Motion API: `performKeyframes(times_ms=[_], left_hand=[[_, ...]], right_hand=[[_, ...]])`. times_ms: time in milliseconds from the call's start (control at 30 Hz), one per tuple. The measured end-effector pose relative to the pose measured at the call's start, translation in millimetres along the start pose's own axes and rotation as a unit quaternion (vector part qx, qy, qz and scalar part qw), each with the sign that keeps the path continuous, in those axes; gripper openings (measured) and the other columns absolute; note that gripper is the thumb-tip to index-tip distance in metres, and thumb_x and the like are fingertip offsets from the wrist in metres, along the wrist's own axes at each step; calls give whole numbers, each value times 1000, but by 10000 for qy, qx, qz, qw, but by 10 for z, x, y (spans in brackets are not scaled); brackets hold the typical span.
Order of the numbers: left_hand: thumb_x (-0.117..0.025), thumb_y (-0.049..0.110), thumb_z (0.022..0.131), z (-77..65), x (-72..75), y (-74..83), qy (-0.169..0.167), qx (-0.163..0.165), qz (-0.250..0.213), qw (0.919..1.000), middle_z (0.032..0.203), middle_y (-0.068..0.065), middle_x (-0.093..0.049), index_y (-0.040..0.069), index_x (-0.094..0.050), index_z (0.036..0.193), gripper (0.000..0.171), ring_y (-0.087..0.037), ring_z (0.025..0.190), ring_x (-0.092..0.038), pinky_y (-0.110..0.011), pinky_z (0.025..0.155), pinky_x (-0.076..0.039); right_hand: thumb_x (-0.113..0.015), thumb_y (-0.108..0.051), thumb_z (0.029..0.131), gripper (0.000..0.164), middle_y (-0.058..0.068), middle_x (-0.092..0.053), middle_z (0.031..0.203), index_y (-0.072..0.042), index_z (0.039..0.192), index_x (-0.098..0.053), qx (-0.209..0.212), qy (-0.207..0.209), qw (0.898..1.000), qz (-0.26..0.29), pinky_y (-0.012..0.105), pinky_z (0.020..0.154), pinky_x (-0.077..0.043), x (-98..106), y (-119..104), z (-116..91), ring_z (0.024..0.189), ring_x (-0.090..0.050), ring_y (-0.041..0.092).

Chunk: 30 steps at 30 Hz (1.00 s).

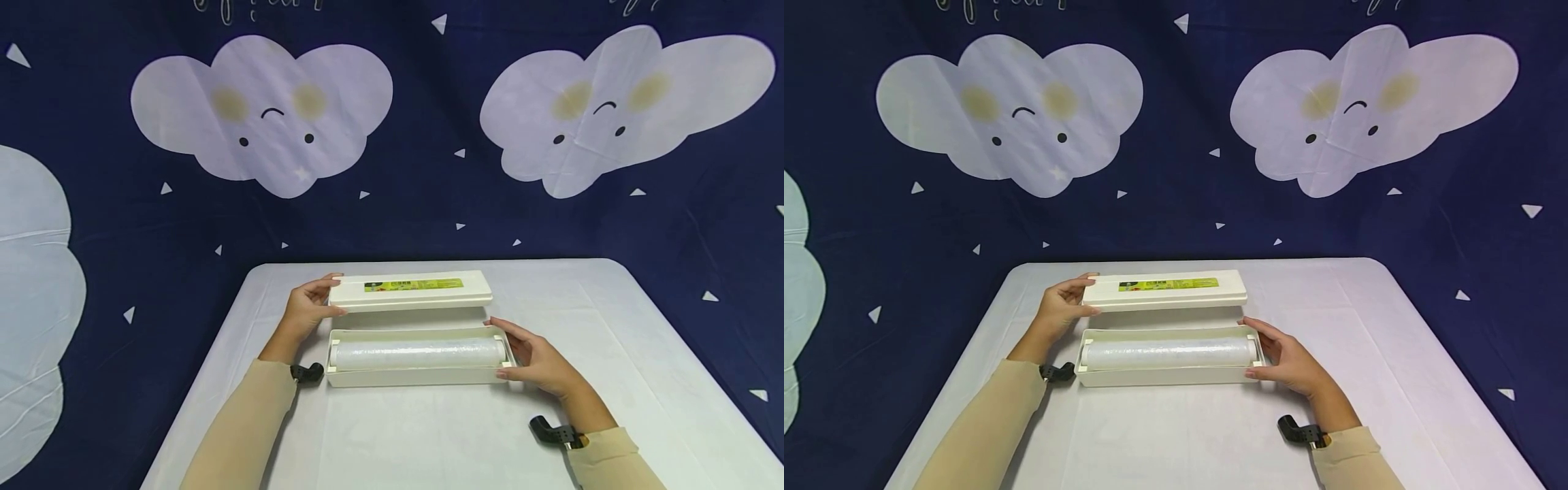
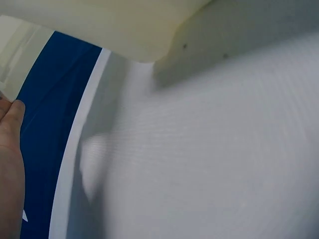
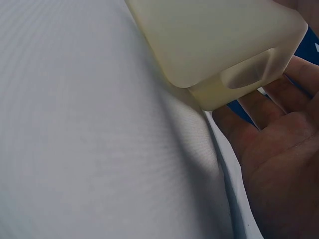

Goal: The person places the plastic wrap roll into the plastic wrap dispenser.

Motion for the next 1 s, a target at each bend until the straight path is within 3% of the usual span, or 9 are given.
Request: performKeyframes(times_ms=[267, 567, 1000], left_hand=[[-87, -28, 60, -41, 24, 63, 103, -39, -34, 9999, 144, -25, -59, -19, -64, 122, 66, -26, 138, -54, -31, 115, -40], [-85, -31, 59, -72, 10, 121, 37, -130, -197, 9997, 144, -25, -59, -20, -65, 121, 66, -26, 137, -55, -32, 115, -39], [-82, -35, 56, -183, 12, 198, 105, -241, -364, 9990, 141, -24, -62, -19, -65, 119, 67, -26, 135, -57, -33, 113, -42]], right_hand=[[-88, 11, 77, 99, 30, -37, 161, 11, 158, -33, 9, 9, 10000, -62, 24, 115, -36, 11, 5, 0, 152, -31, 36], [-88, 12, 76, 99, 31, -36, 161, 11, 158, -33, -109, 79, 9999, -74, 21, 115, -35, 8, 19, -6, 148, -37, 9], [-87, 14, 77, 99, 31, -36, 160, 8, 160, -33, -38, 36, 10000, 16, 22, 114, -37, 1, 27, -8, 147, -39, 9]])
Point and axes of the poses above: each hand's wrist, its own z-axis towards the middle knuckle, its own x-axis out of the back of the hand, y = z × x, the point moved 1 cm from there along z, towards the middle knuckle
